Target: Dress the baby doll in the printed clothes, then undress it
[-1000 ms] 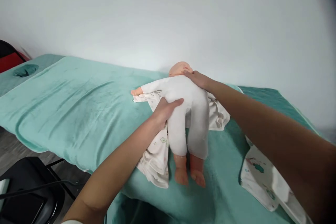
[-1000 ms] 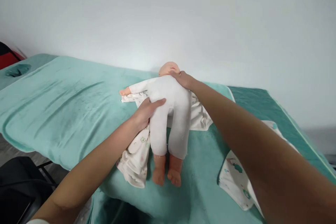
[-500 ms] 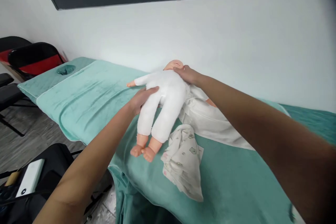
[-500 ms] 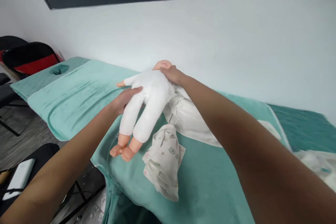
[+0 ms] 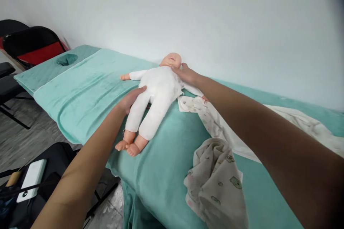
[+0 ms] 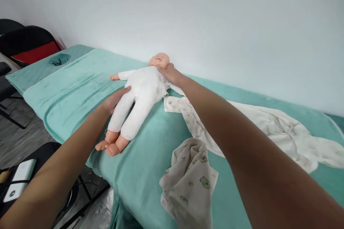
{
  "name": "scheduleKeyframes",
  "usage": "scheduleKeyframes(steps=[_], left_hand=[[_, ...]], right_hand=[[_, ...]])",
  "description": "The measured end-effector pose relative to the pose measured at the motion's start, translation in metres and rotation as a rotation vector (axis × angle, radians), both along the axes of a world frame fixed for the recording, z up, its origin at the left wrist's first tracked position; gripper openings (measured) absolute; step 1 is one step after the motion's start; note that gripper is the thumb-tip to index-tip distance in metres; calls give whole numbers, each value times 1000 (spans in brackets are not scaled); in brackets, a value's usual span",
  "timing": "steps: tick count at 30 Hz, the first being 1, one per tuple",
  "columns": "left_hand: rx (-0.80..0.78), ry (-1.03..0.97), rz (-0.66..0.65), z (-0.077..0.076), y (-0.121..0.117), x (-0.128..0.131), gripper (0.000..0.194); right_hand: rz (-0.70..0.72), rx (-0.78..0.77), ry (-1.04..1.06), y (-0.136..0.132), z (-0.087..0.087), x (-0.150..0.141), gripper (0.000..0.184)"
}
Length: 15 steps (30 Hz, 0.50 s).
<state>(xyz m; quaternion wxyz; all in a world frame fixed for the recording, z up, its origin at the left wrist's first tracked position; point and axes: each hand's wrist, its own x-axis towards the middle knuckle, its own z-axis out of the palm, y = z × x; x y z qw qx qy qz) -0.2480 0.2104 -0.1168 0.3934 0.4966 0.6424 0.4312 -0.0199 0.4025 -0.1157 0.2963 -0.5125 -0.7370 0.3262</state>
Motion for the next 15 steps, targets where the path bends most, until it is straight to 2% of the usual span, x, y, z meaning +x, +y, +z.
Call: scheduleKeyframes(steps=[3, 6, 8, 10, 12, 13, 15], left_hand=[[-2, 120, 79, -2, -5, -7, 46], [-13, 261, 154, 6, -17, -9, 43], [77, 372, 232, 15, -33, 3, 43], [264, 495, 239, 24, -55, 29, 39], [400, 579, 97, 28, -81, 68, 29], [359, 557, -23, 27, -94, 91, 26], [137, 551, -275, 21, -115, 136, 35]], right_hand=[[-123, -68, -208, -7, -9, 47, 64], [-211, -97, -286, -24, -16, 108, 68], [-259, -56, -532, -40, -20, 148, 66], [-280, -35, -687, -58, -22, 183, 62], [-229, -62, -790, -76, -20, 208, 58], [-183, -74, -834, -85, -17, 217, 54], [-93, -69, -919, -102, -7, 229, 43]])
